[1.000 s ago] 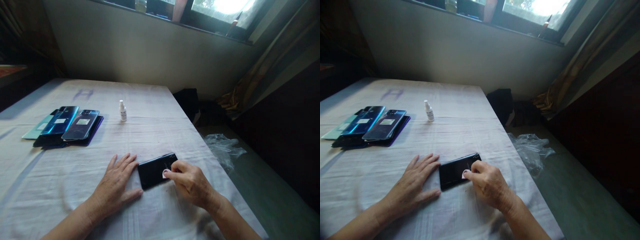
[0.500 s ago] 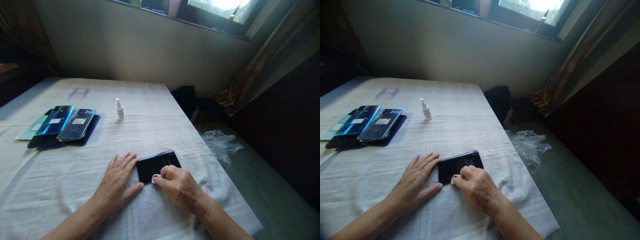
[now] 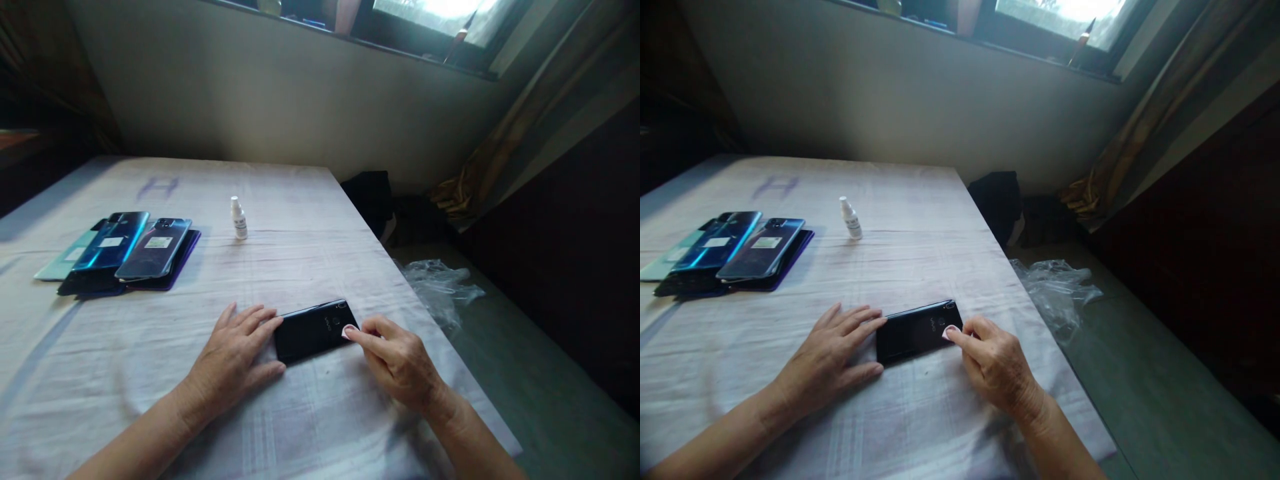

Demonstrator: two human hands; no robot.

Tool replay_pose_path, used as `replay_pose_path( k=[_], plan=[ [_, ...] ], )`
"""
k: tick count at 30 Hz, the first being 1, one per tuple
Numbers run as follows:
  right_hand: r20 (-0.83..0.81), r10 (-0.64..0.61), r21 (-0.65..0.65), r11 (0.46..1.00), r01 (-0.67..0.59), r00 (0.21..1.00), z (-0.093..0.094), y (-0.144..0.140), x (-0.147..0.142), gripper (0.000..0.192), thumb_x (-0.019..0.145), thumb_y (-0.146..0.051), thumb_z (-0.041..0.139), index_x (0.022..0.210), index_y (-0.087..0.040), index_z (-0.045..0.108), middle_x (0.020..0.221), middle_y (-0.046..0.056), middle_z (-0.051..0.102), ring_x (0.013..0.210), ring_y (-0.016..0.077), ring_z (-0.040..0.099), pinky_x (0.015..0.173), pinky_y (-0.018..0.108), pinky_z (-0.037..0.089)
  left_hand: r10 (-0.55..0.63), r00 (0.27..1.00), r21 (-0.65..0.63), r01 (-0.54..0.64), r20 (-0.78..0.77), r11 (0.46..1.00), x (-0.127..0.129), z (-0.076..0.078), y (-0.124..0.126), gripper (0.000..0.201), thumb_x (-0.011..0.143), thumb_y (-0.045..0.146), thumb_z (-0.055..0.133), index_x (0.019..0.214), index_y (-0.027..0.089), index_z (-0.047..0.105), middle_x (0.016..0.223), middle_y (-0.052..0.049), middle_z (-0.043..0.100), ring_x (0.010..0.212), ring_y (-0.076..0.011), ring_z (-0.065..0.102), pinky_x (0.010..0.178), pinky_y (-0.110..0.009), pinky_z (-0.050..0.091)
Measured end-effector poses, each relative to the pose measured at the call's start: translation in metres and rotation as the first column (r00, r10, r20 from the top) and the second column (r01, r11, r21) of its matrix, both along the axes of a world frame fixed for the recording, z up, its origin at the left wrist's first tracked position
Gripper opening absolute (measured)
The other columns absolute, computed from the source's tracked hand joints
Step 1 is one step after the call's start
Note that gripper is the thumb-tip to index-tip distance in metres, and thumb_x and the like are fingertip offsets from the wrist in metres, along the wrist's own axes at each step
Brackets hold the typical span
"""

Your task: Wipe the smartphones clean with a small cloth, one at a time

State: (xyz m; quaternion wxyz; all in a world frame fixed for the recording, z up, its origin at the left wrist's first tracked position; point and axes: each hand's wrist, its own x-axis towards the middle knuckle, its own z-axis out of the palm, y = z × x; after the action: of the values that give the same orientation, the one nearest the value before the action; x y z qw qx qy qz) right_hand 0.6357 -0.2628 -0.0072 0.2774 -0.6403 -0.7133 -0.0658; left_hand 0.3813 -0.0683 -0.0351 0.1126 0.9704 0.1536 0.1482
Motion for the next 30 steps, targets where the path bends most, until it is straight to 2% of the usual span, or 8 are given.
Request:
replay_pose_path(
  k=[5, 11, 20, 26, 30],
  plan=[
    [0.002, -0.006, 0.019, 1.000, 0.006, 1.000, -0.002, 0.002, -0.018, 0.036, 0.094, -0.006, 0.046, 0.118, -0.017, 0.071, 0.086, 0.006, 0.065, 0.073, 0.0151, 0.062, 0.063, 0.024, 0.054, -0.049, 0.997, 0.088, 0.043, 0.066, 0.995, 0.004, 0.001, -0.002, 0.051, 0.092, 0.054, 0.063, 0.131, 0.021, 0.062, 0.125, -0.011, 0.072, 0.119, -0.0333, 0.063, 0.118, -0.060, 0.021],
    [0.052, -0.045, 0.096, 0.995, 0.040, 0.998, 0.003, 0.010, -0.032, 0.033, 0.096, -0.007, 0.049, 0.119, -0.018, 0.071, 0.086, 0.007, 0.068, 0.077, 0.0152, 0.065, 0.067, 0.023, 0.055, -0.019, 0.993, 0.127, 0.004, 0.115, 0.992, 0.008, 0.003, -0.007, 0.042, 0.097, 0.053, 0.056, 0.124, 0.023, 0.068, 0.113, -0.007, 0.076, 0.113, -0.0309, 0.066, 0.119, -0.059, 0.022],
    [0.077, 0.026, 0.140, 0.990, -0.037, 0.997, 0.016, 0.036, -0.070, 0.022, 0.102, -0.017, 0.053, 0.105, -0.019, 0.074, 0.077, 0.003, 0.065, 0.066, 0.0129, 0.059, 0.059, 0.023, 0.048, -0.033, 0.991, 0.182, 0.009, 0.129, 0.983, 0.009, 0.006, -0.006, 0.055, 0.104, 0.058, 0.032, 0.120, 0.021, 0.069, 0.110, -0.006, 0.077, 0.110, -0.0292, 0.067, 0.118, -0.056, 0.020],
    [0.082, 0.058, 0.153, 0.986, -0.070, 0.995, 0.014, 0.037, -0.072, 0.022, 0.102, -0.017, 0.052, 0.108, -0.019, 0.073, 0.081, 0.003, 0.066, 0.068, 0.0127, 0.060, 0.061, 0.024, 0.048, -0.026, 0.990, 0.160, 0.003, 0.141, 0.987, 0.008, 0.006, -0.006, 0.054, 0.104, 0.059, 0.034, 0.120, 0.022, 0.069, 0.111, -0.006, 0.077, 0.110, -0.0290, 0.067, 0.118, -0.055, 0.021],
    [0.091, 0.008, 0.167, 0.986, -0.023, 0.996, 0.013, 0.031, -0.056, 0.024, 0.103, -0.015, 0.050, 0.109, -0.018, 0.073, 0.082, 0.004, 0.068, 0.069, 0.0130, 0.061, 0.061, 0.023, 0.050, -0.038, 0.989, 0.188, 0.011, 0.142, 0.982, 0.008, 0.006, -0.004, 0.053, 0.104, 0.059, 0.034, 0.120, 0.022, 0.069, 0.110, -0.005, 0.077, 0.109, -0.0282, 0.067, 0.120, -0.053, 0.018]
  ],
)
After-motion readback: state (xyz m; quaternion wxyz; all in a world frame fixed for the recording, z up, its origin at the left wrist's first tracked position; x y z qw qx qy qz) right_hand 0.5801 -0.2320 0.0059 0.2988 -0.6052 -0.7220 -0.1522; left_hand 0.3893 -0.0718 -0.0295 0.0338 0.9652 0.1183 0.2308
